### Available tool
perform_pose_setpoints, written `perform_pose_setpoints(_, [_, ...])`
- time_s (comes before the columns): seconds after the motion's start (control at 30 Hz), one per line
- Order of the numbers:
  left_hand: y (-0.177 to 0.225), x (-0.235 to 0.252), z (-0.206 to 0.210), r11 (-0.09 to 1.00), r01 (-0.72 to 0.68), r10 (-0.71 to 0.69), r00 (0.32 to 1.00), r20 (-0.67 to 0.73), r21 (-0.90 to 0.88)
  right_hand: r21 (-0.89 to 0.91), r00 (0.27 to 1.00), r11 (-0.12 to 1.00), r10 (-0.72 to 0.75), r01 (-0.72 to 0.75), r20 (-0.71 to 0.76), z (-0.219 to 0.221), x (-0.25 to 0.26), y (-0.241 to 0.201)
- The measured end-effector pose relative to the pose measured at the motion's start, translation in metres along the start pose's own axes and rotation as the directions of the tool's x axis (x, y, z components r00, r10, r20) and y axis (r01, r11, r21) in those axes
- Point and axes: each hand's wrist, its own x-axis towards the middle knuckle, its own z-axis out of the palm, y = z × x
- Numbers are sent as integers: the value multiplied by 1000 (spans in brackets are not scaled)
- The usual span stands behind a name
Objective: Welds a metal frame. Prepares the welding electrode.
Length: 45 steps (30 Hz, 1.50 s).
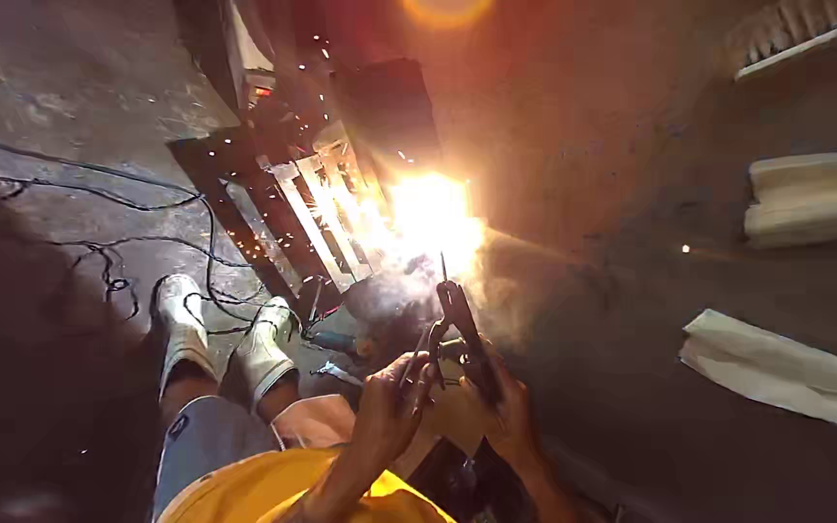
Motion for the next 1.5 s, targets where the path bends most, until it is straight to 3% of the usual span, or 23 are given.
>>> perform_pose_setpoints(0.23, [0, 1, 1, 1000, 16, -15, 1000, 8, -26, -7, 1000, 1000, 10, -10, 15, -3, 1, 1])
perform_pose_setpoints(0.4, [0, 3, 3, 995, 69, -66, 997, -35, 77, -73, 999, 996, 50, -49, 2, -2, 1, 5])
perform_pose_setpoints(0.6, [2, 0, 4, 1000, 8, -9, 999, -36, -23, -108, 994, 989, 108, -106, 18, -5, 2, -5])
perform_pose_setpoints(0.8, [-7, 8, 4, 999, 39, -39, 999, 1, 25, -23, 1000, 1000, 8, -8, 15, -1, 6, 9])
perform_pose_setpoints(1.23, [-10, 7, 7, 999, -32, 31, 999, -7, -10, -19, 999, 999, -30, 30, 17, -4, 7, 11])
perform_pose_setpoints(1.5, [-10, 4, 9, 1000, -2, 2, 1000, -13, -15, 3, 999, 1000, 15, -15, 49, -9, 5, 13])
